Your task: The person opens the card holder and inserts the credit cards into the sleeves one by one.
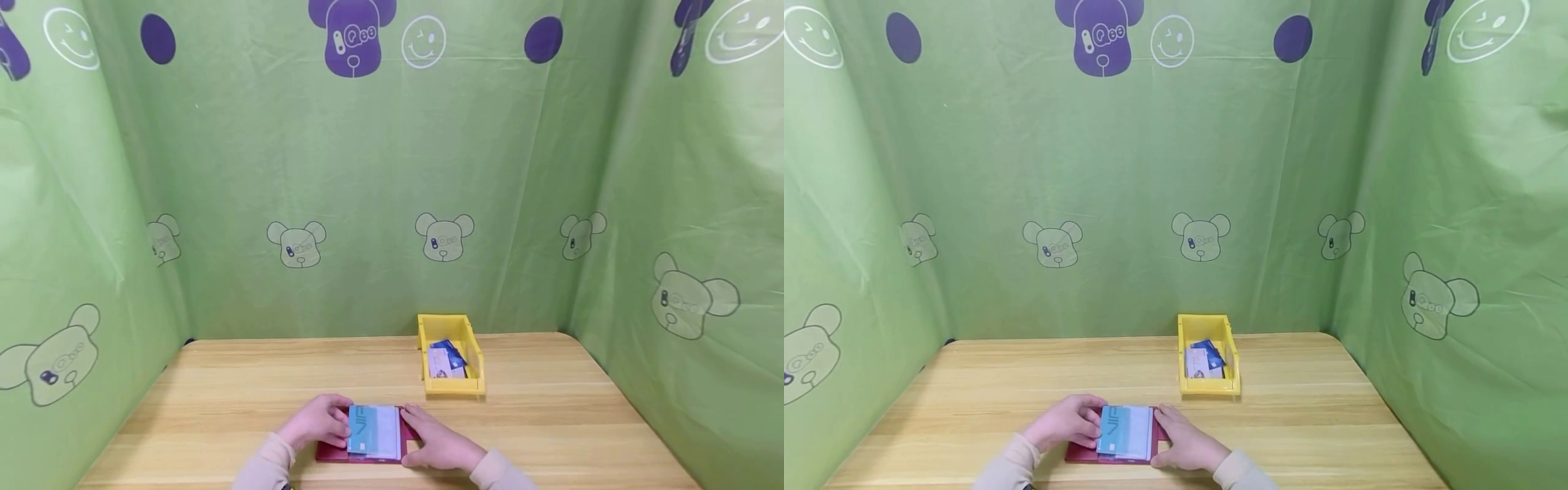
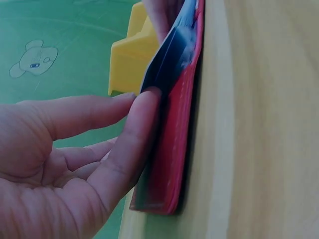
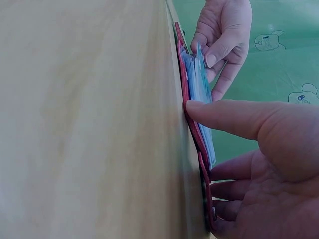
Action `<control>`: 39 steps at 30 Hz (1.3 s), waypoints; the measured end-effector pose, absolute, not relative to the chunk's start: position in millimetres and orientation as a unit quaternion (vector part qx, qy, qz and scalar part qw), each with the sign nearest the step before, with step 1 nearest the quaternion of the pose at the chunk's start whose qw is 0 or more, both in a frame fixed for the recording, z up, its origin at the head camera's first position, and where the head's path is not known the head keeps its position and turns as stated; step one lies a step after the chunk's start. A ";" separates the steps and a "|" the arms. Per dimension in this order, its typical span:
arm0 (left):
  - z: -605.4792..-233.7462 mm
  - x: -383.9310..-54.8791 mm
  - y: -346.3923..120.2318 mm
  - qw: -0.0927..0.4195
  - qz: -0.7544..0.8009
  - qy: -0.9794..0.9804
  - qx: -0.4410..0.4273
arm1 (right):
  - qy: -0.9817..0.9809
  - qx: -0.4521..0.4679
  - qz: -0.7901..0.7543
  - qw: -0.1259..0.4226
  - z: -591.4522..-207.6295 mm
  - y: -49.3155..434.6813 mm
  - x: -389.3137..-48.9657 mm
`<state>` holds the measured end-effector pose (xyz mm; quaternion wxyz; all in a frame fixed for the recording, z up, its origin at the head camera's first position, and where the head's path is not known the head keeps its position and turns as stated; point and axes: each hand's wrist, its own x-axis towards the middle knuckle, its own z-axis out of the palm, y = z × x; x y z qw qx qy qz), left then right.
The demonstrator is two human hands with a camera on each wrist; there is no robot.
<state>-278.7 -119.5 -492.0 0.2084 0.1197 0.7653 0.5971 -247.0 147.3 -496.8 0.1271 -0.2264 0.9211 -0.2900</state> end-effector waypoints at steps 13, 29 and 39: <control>-498.0 -269.9 -95.2 0.142 0.610 0.770 0.123 | 0.919 -0.224 -0.299 0.128 -498.1 147.2 -247.5; -489.5 -262.7 -86.6 0.119 0.561 0.811 0.115 | 0.916 -0.222 -0.306 0.132 -500.0 147.1 -250.2; -484.0 -261.8 -82.0 0.119 0.491 0.853 0.131 | 0.917 -0.231 -0.300 0.124 -499.9 148.0 -249.5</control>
